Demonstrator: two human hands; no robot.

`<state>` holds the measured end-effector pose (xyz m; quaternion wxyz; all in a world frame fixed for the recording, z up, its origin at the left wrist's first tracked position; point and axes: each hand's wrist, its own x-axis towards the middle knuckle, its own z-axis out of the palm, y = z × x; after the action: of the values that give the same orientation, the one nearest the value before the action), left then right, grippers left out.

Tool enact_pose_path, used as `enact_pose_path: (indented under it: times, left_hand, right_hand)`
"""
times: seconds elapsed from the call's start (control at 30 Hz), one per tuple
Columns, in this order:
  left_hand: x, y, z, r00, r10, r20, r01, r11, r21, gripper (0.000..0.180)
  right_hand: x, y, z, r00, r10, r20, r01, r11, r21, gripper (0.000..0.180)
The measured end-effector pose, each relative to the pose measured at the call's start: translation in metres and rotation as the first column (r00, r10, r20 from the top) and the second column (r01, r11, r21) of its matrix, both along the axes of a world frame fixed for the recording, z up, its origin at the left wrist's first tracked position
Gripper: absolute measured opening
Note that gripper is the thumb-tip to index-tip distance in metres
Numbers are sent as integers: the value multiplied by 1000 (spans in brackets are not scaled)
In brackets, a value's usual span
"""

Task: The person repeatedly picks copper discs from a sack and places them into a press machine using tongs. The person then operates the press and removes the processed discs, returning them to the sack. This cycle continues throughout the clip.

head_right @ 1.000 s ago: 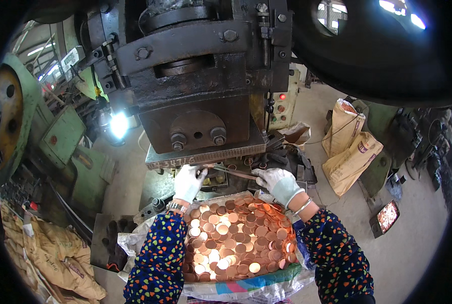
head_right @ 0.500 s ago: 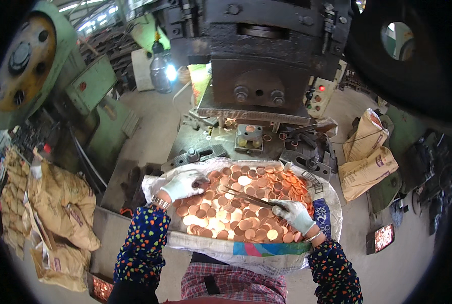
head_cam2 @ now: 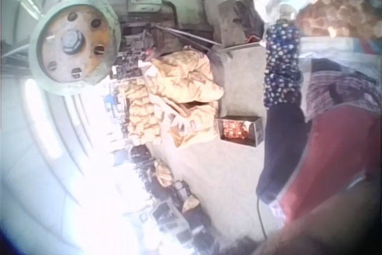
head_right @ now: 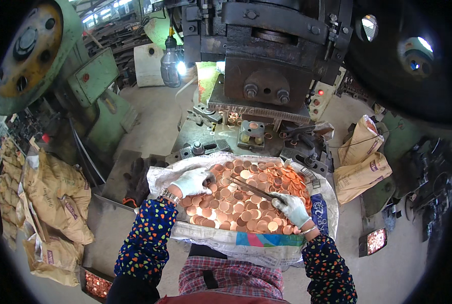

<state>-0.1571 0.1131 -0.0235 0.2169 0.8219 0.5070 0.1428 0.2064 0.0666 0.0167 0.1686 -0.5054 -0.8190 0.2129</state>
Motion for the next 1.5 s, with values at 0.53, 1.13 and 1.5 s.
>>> enact_pose_path:
  times: [0.53,1.13,1.5]
  left_hand:
    - [-2,9,-5,930,81,360,9,970,-242,23]
    - [5,30,26,679,272,682,-111,956,-271,19]
    - [45,108,35,386,349,854,-119,937,-329,15]
  right_hand:
    - [8,5,-11,999,-4,-36,3,1000,-8,39]
    - [55,104,91,975,-142,169,70,926,372,35]
    - [28,171,72,878,-276,391,-38,774,632,29]
